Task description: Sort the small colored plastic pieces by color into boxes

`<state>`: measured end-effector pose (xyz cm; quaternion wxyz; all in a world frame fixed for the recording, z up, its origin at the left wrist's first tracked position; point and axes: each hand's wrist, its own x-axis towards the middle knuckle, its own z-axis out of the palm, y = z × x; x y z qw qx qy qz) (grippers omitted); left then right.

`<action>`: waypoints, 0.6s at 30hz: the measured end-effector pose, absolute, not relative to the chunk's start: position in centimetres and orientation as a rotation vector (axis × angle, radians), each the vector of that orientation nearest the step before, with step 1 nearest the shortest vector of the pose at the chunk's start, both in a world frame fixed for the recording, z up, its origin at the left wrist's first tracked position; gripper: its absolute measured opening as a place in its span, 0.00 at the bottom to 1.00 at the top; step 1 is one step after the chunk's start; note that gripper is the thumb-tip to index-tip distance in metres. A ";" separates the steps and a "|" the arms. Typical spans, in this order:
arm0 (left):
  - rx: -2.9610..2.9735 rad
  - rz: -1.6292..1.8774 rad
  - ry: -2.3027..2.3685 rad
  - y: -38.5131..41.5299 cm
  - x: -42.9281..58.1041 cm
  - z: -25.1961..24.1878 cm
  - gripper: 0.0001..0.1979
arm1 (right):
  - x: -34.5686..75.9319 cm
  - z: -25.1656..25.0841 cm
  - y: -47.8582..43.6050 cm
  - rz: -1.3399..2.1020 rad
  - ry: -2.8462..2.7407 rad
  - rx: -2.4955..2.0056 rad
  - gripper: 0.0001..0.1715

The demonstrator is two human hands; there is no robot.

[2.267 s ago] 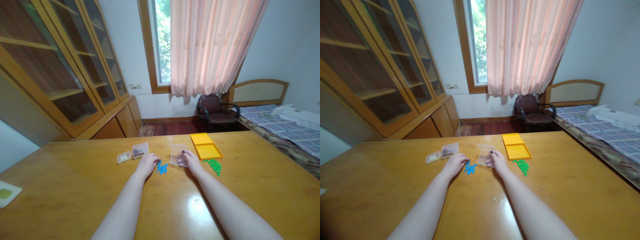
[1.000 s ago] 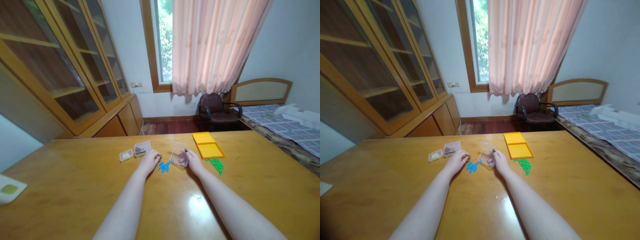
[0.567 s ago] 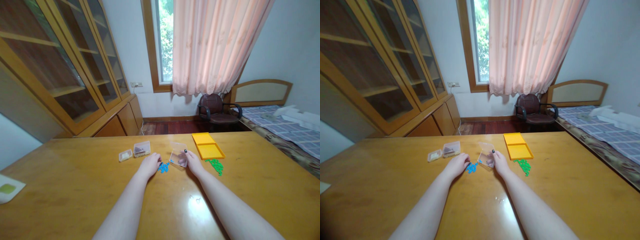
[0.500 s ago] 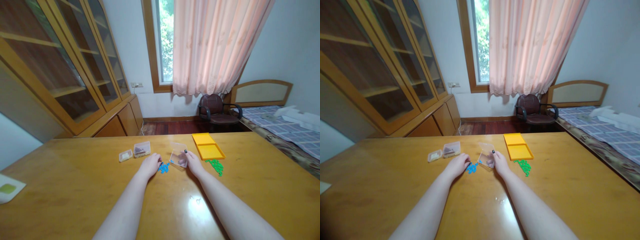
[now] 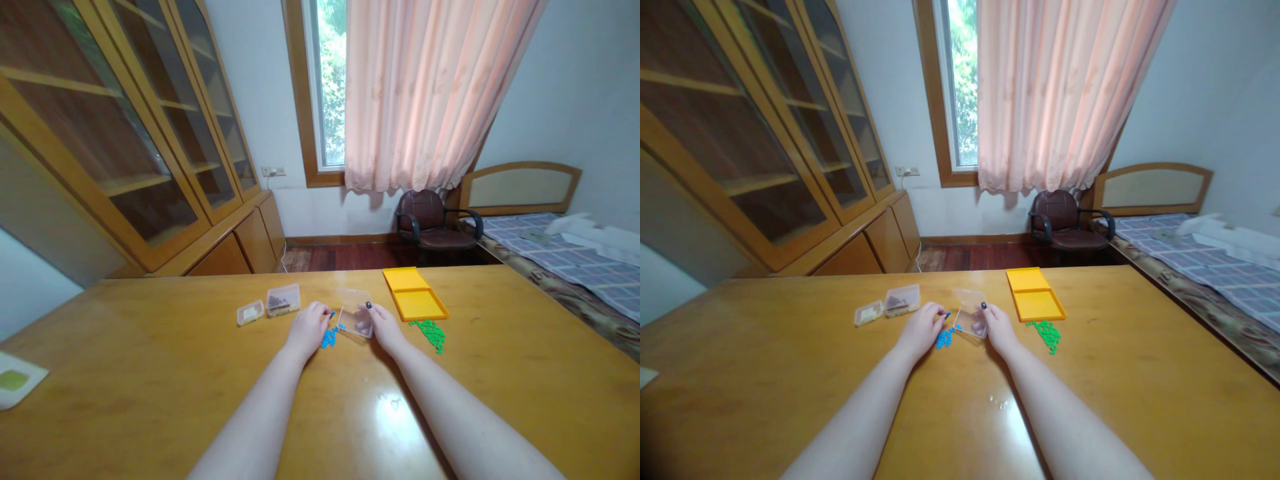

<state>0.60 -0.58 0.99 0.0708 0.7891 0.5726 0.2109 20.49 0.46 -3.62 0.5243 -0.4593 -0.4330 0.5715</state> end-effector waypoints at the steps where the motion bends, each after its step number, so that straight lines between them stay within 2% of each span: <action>1: 2.370 0.696 1.691 -0.6 1.0 0.9 0.08 | 20.4 -3.7 0.4 1.369 -1.055 -1.096 0.25; 9: 2.378 0.625 1.640 0.1 0.9 0.6 0.12 | 20.5 -3.3 0.2 1.383 -1.070 -1.115 0.22; 18: 2.338 0.334 1.533 0.2 -4.4 2.1 0.07 | 20.6 -3.3 0.4 1.408 -1.040 -1.126 0.21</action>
